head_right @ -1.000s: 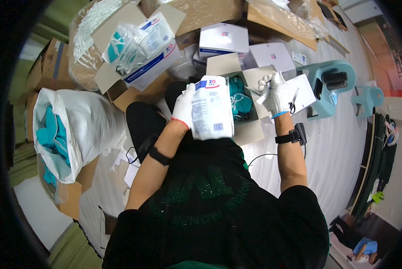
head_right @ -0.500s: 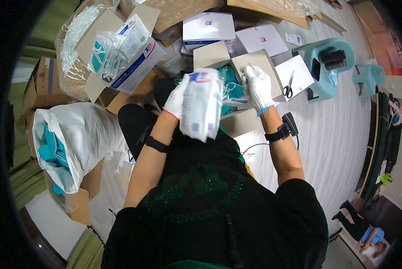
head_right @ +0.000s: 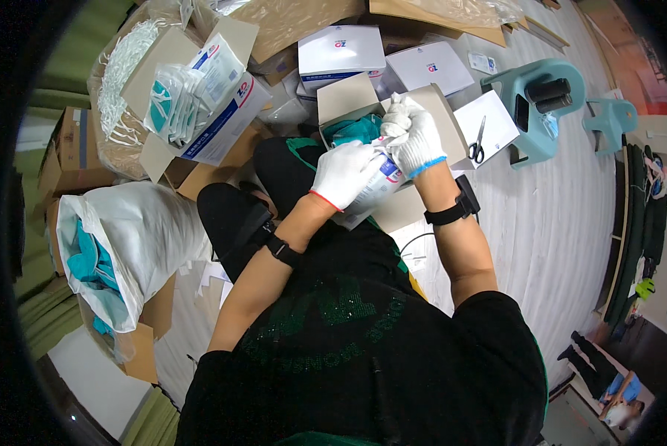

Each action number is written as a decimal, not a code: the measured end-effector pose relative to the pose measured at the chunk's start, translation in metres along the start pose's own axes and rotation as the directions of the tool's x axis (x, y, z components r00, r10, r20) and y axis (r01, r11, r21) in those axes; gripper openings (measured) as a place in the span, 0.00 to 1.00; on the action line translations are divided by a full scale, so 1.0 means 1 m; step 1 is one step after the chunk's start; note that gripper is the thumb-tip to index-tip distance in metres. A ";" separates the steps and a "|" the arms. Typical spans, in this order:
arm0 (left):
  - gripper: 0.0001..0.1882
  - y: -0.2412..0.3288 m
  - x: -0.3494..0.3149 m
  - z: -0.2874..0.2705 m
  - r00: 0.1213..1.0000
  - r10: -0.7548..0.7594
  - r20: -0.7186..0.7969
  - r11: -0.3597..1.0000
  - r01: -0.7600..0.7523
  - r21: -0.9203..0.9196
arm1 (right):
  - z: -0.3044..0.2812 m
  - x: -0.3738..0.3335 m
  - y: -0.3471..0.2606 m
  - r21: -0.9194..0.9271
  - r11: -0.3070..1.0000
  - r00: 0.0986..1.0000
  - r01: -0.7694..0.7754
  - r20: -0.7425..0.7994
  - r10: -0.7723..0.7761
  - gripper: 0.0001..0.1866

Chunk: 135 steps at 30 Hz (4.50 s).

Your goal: The recorder is packing individual medical masks into cardboard boxes and organizing them into larger containers.

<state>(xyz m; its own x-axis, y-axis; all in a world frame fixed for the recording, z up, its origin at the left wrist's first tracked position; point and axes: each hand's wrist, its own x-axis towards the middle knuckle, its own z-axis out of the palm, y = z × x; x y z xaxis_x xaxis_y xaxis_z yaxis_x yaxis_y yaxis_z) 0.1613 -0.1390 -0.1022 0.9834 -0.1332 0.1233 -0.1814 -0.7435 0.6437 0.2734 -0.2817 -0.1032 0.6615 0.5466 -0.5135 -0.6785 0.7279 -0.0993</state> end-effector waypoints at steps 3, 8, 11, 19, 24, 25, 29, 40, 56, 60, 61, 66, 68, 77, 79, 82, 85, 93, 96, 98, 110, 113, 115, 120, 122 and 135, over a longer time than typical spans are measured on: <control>0.10 0.001 -0.010 0.005 0.979 0.124 -0.162 0.984 -0.142 -0.105 | -0.016 0.008 -0.001 -0.046 0.998 0.999 -0.035 -0.005 0.035 0.13; 0.09 0.039 -0.030 -0.012 0.959 0.197 -0.206 0.862 -0.269 -0.429 | -0.120 0.041 -0.078 -0.455 0.844 0.931 0.282 -0.081 -0.355 0.12; 0.13 0.042 -0.039 -0.056 0.956 -0.128 -0.263 0.769 -0.072 -0.635 | -0.068 0.003 -0.061 -0.707 0.570 0.622 0.418 -0.234 -0.747 0.11; 0.11 -0.043 0.003 0.006 0.621 -0.443 0.647 -0.597 0.334 -0.729 | 0.009 -0.080 0.007 -0.670 0.734 0.866 0.115 -0.294 -0.405 0.23; 0.17 -0.057 0.008 0.025 0.490 -0.253 0.834 -0.593 0.602 -0.534 | 0.016 -0.119 0.017 -0.525 -0.790 0.812 0.316 0.580 -0.061 0.30; 0.17 -0.064 0.009 0.032 0.490 -0.258 0.833 -0.595 0.599 -0.536 | 0.022 -0.119 0.019 -0.525 -0.788 0.813 0.320 0.580 -0.056 0.30; 0.17 -0.083 0.011 0.054 0.456 -0.161 0.875 -0.609 0.652 -0.452 | 0.041 -0.122 0.018 -0.041 -0.874 0.732 0.485 0.566 0.380 0.27; 0.17 -0.123 0.014 0.099 0.375 -0.332 0.866 -0.603 0.621 -0.501 | 0.013 -0.098 0.020 -0.300 -0.895 0.808 0.330 0.579 0.104 0.08; 0.17 -0.106 -0.055 0.031 0.548 -0.759 0.350 -0.028 0.510 -0.860 | -0.103 -0.035 0.000 -0.816 -0.555 0.732 -0.158 0.280 -0.621 0.19; 0.15 -0.100 -0.049 0.029 0.595 -0.752 0.283 0.005 0.434 -0.901 | -0.119 -0.021 -0.013 -0.681 -0.729 0.735 -0.070 0.459 -0.499 0.16; 0.15 -0.096 -0.050 0.027 0.606 -0.744 0.280 0.030 0.449 -0.893 | -0.128 -0.020 -0.011 -0.603 -0.797 0.741 -0.044 0.515 -0.430 0.15; 0.11 -0.093 -0.048 0.027 0.646 -0.727 0.233 0.162 0.492 -0.856 | -0.119 -0.028 -0.009 -0.782 -0.613 0.706 -0.114 0.370 -0.603 0.14; 0.10 -0.096 -0.053 0.029 0.622 -0.746 0.238 0.151 0.506 -0.849 | -0.140 -0.024 -0.015 -0.662 -0.738 0.792 -0.127 0.381 -0.477 0.14; 0.09 -0.085 -0.043 0.030 0.626 -0.728 0.280 0.222 0.602 -0.767 | -0.134 -0.045 -0.040 -0.643 -0.735 0.739 -0.214 0.386 -0.552 0.10; 0.09 -0.093 -0.047 0.035 0.653 -0.717 0.246 0.235 0.557 -0.797 | -0.108 -0.054 -0.032 -0.621 -0.742 0.803 -0.253 0.294 -0.519 0.10; 0.09 -0.091 -0.044 0.038 0.647 -0.722 0.245 0.259 0.581 -0.771 | -0.121 -0.060 -0.045 -0.649 -0.719 0.766 -0.248 0.323 -0.556 0.13; 0.08 -0.089 -0.041 0.043 0.674 -0.706 0.216 0.348 0.596 -0.724 | -0.120 -0.074 -0.052 -0.647 -0.734 0.751 -0.206 0.376 -0.543 0.13; 0.08 -0.096 -0.043 0.062 0.726 -0.667 0.170 0.527 0.620 -0.581 | -0.132 -0.079 -0.061 -0.660 -0.738 0.784 -0.139 0.382 -0.489 0.10; 0.09 -0.095 -0.033 0.062 0.720 -0.663 0.206 0.520 0.641 -0.565 | -0.118 -0.075 -0.063 -0.775 -0.598 0.790 -0.205 0.230 -0.568 0.10; 0.10 -0.095 -0.026 0.061 0.749 -0.628 0.211 0.564 0.625 -0.540 | -0.108 -0.081 -0.060 -0.876 -0.442 0.754 -0.192 0.157 -0.638 0.10; 0.08 -0.047 -0.001 0.062 0.922 -0.384 0.052 0.489 0.251 -0.836 | -0.077 -0.099 -0.048 -0.984 0.133 0.771 0.121 0.009 -0.637 0.06; 0.09 -0.040 0.000 0.061 0.920 -0.390 0.038 0.527 0.256 -0.810 | -0.081 -0.099 -0.049 -0.977 0.161 0.786 0.141 0.011 -0.618 0.05; 0.12 -0.042 -0.001 0.062 0.919 -0.375 0.123 0.494 0.310 -0.812 | -0.080 -0.098 -0.047 -0.974 0.180 0.794 0.135 -0.003 -0.608 0.06; 0.16 -0.050 -0.001 0.070 0.931 -0.339 0.132 0.708 0.345 -0.616 | -0.085 -0.094 -0.041 -0.983 0.159 0.823 0.095 -0.012 -0.567 0.07; 0.16 -0.059 -0.002 0.076 0.935 -0.312 0.169 0.732 0.350 -0.584 | -0.092 -0.093 -0.052 -0.983 0.159 0.804 0.090 -0.022 -0.595 0.07; 0.16 -0.103 -0.011 0.114 0.844 -0.490 0.217 0.637 0.517 -0.572 | -0.019 -0.085 -0.136 -0.946 0.042 0.611 0.321 0.172 -0.773 0.06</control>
<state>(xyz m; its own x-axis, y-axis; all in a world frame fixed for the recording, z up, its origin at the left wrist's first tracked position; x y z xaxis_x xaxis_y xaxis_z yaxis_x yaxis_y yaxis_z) 0.1703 -0.1357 -0.2564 0.9204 0.1092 -0.3754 0.3893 -0.1675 0.9057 0.3032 -0.4353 -0.0624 0.9834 -0.1574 -0.0898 -0.1188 -0.1855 -0.9754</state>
